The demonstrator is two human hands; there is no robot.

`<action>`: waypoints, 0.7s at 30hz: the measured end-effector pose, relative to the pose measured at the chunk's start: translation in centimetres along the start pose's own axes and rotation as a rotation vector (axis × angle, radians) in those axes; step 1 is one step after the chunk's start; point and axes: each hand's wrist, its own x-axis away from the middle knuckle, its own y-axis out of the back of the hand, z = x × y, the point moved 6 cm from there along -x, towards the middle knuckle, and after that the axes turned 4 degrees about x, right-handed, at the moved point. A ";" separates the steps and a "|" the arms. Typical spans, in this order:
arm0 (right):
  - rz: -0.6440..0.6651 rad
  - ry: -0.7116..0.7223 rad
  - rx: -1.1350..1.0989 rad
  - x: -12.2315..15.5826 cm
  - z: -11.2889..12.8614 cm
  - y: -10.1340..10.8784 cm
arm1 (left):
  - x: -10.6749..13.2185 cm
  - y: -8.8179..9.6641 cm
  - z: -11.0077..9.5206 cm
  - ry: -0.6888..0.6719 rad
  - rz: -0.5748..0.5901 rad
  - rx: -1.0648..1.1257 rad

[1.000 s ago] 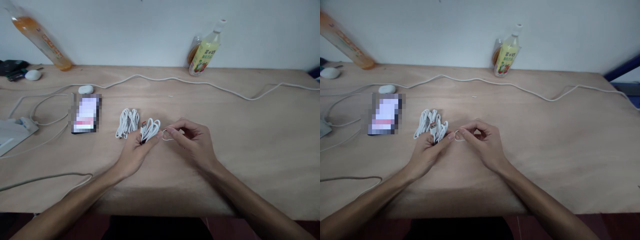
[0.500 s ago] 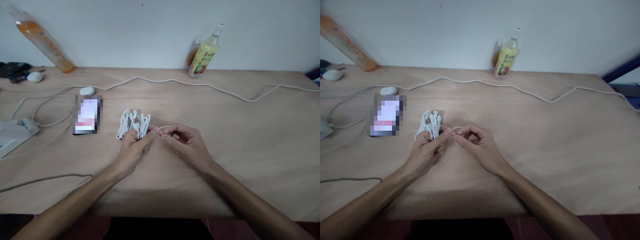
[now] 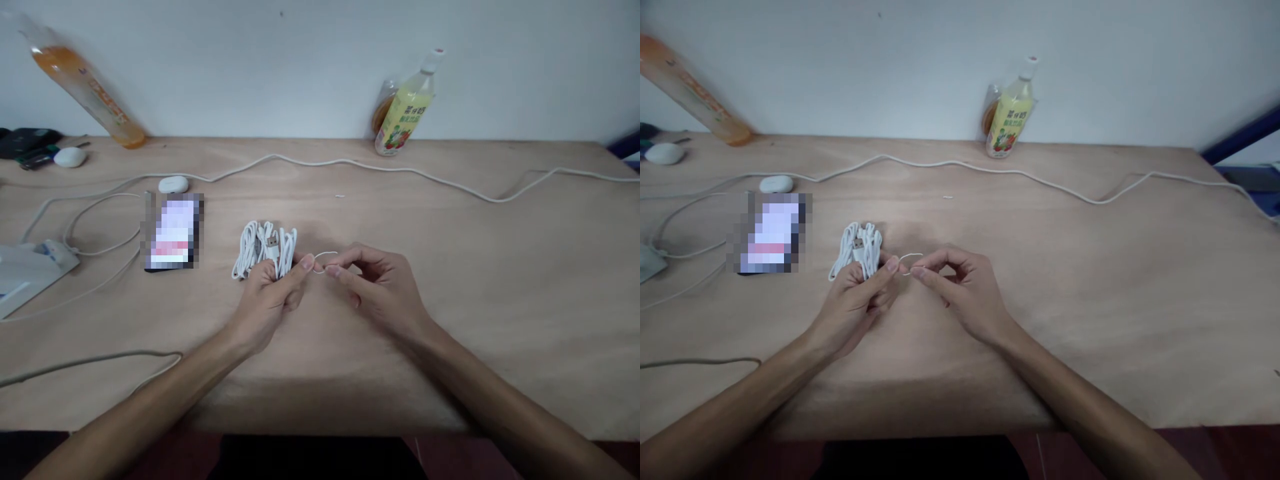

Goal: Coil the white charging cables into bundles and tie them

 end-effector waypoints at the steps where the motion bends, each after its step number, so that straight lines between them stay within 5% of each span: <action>1: -0.004 0.004 0.006 0.0 0.1 0.0 | 0.0 0.0 0.0 0.000 0.004 0.006; 21: -0.055 0.092 0.131 0.0 1.5 0.7 | 0.2 1.1 -1.1 -0.215 -0.160 -0.282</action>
